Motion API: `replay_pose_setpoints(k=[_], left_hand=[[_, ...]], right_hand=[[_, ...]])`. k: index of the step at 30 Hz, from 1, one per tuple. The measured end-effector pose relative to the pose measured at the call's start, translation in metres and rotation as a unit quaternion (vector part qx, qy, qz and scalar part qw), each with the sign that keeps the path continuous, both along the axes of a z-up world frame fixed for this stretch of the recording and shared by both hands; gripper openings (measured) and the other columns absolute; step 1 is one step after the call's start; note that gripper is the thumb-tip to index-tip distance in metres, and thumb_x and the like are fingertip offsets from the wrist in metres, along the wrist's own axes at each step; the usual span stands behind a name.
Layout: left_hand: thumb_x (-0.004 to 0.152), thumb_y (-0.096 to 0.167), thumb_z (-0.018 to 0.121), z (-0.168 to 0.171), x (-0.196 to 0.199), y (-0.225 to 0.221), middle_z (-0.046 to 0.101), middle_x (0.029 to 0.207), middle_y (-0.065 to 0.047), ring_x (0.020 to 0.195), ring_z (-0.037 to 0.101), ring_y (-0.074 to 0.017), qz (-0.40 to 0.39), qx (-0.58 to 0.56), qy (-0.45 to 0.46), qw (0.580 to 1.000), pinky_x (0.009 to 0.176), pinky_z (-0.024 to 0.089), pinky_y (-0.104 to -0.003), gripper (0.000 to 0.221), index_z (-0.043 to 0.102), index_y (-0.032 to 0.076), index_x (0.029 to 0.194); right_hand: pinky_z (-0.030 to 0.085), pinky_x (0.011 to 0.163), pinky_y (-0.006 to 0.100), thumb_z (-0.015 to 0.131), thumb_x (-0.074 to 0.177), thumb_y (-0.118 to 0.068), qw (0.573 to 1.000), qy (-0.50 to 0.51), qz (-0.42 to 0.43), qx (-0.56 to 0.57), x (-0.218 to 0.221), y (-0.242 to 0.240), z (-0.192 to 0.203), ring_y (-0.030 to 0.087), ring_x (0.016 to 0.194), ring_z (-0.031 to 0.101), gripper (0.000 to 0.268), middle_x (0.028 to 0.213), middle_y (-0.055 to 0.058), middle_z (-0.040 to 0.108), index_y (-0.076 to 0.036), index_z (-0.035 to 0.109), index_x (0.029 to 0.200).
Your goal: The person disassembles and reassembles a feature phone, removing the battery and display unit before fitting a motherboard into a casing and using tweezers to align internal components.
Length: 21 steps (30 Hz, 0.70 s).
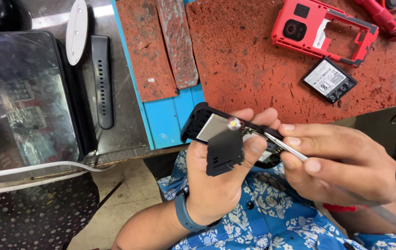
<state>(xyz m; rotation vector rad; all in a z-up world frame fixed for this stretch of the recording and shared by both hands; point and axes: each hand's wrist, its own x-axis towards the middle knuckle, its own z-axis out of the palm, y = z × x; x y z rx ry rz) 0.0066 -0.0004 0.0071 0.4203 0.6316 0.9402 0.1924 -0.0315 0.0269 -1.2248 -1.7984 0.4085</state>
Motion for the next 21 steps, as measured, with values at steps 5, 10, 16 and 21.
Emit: replay_pose_setpoints(k=[5,10,16,21], left_hand=[[0.106,-0.005,0.065,0.002,0.001,0.001,0.067,0.133,-0.022,0.12,0.069,-0.0249,-0.017,0.013,-0.006,1.0,0.113,0.056,-0.042,0.039,0.052,-0.004,0.144],[0.104,-0.007,0.064,0.008,-0.003,-0.003,0.069,0.134,-0.016,0.119,0.069,-0.019,-0.099,0.029,0.005,0.995,0.112,0.056,-0.037,0.04,0.054,-0.004,0.142],[0.092,0.0,0.071,0.022,-0.017,0.002,0.075,0.122,-0.006,0.106,0.073,-0.0119,-0.196,0.192,0.18,0.945,0.1,0.059,-0.029,0.035,0.064,0.0,0.127],[0.097,0.01,0.07,0.025,-0.02,0.001,0.077,0.12,-0.002,0.111,0.075,-0.0099,-0.196,0.196,0.164,0.947,0.108,0.059,-0.028,0.046,0.059,0.007,0.141]], right_hand=[[0.067,0.087,0.053,0.073,0.085,0.003,0.996,0.084,-0.007,-0.024,0.013,-0.018,-0.012,0.043,0.098,0.075,0.032,0.098,0.017,0.067,-0.008,0.05,0.104],[0.064,0.096,0.053,0.063,0.101,-0.003,0.913,0.393,-0.061,-0.089,0.025,-0.038,-0.023,0.033,0.098,0.075,0.022,0.102,0.013,0.065,-0.012,0.055,0.121],[0.059,0.098,0.054,0.054,0.107,-0.013,0.872,0.463,-0.014,-0.157,0.04,-0.026,-0.013,0.034,0.103,0.07,0.01,0.101,0.012,0.061,-0.01,0.055,0.116],[0.058,0.102,0.052,0.054,0.105,-0.021,0.898,0.416,-0.002,-0.147,0.031,-0.012,-0.006,0.032,0.108,0.067,0.01,0.1,0.01,0.059,-0.011,0.056,0.104]])
